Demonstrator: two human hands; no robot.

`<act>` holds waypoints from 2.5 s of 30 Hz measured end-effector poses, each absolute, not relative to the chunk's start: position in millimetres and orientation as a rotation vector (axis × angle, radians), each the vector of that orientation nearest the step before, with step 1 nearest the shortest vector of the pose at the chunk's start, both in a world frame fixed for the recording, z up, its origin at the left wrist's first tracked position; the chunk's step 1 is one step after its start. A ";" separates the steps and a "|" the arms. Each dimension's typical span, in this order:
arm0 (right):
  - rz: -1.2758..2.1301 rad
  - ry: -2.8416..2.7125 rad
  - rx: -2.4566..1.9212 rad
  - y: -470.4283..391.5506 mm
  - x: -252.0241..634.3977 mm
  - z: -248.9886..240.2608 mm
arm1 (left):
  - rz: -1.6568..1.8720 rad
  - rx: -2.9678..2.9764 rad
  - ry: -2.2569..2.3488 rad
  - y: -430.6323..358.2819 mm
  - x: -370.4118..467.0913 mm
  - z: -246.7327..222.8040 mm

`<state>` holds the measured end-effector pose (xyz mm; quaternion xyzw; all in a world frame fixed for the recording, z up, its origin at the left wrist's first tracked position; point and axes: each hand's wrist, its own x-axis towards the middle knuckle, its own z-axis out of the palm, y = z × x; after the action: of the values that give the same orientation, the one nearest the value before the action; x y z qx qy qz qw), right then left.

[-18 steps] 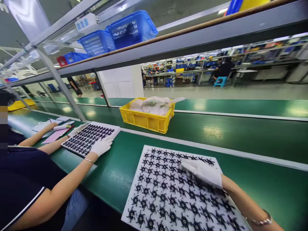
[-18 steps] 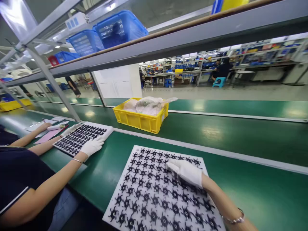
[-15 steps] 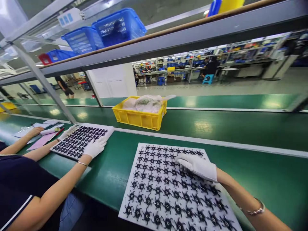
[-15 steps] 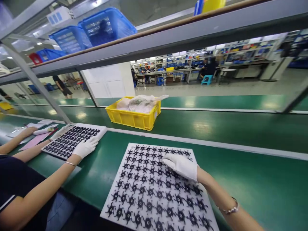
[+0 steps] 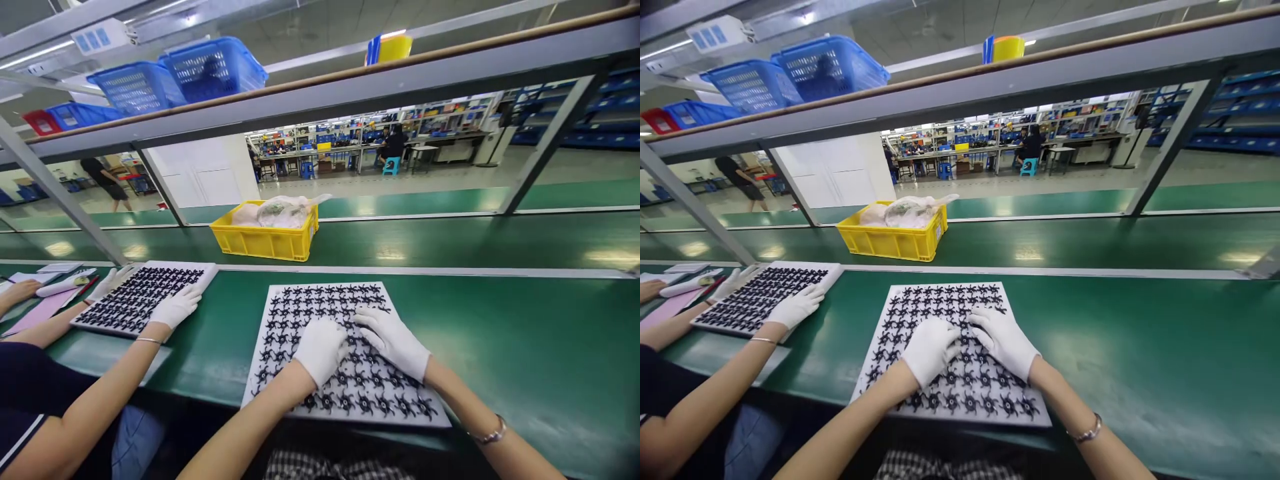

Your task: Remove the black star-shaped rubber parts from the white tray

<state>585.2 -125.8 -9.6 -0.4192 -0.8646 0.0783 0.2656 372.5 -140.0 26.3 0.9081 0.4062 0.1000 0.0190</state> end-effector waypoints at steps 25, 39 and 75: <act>0.388 -2.255 -1.080 -123.3 587.5 -3.3 | 0.416 2.974 1.076 -118.4 376.9 34.2; 0.887 -2.126 -1.056 -124.8 543.3 80.9 | 1.398 1.985 1.289 -137.8 344.3 72.5; 0.800 -2.276 -0.953 -84.0 522.0 45.6 | 0.894 1.423 1.010 -119.2 306.8 54.8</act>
<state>522.0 -84.0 45.6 -0.3536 -0.8448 0.2970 0.2704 306.8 -119.2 54.8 0.6029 0.4281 0.3786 0.5567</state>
